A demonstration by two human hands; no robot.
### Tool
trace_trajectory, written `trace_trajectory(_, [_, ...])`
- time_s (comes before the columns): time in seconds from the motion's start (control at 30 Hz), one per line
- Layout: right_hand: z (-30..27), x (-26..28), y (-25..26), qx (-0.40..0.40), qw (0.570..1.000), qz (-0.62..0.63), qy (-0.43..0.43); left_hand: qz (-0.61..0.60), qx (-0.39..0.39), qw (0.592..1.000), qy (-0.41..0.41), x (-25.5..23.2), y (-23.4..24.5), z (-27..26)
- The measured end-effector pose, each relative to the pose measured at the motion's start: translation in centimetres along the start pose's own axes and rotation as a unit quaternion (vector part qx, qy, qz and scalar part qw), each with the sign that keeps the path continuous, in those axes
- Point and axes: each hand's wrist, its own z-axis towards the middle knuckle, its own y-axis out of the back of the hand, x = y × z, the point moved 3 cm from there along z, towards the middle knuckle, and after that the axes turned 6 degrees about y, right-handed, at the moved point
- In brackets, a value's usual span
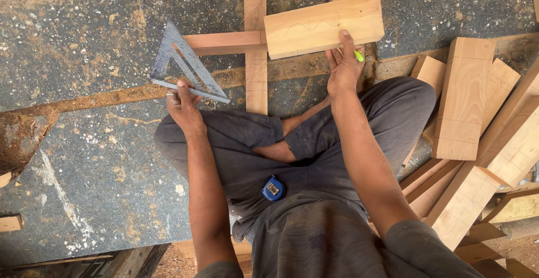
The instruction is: The person sits cross-legged on the floor and uses a green pencil and a metal set square to mark lines on a small wooden block. They repeatedly position the set square and draw straight lines on the wood's surface.
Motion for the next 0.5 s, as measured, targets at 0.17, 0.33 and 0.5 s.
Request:
trace_trajectory(0.17, [1.1,-2.8,0.1,-0.02,0.999,0.013,0.026,-0.012,0.008,1.0,-0.011,0.4,0.1,0.2])
trace_trajectory(0.33, [0.8,-3.5,0.0,-0.049,0.998,0.0,0.034,-0.012,0.011,1.0,-0.018,0.2,0.3,0.1])
trace_trajectory(0.5, [0.5,-4.1,0.8,-0.098,0.995,-0.003,0.035,-0.013,0.022,1.0,-0.013,0.1,0.1,0.0])
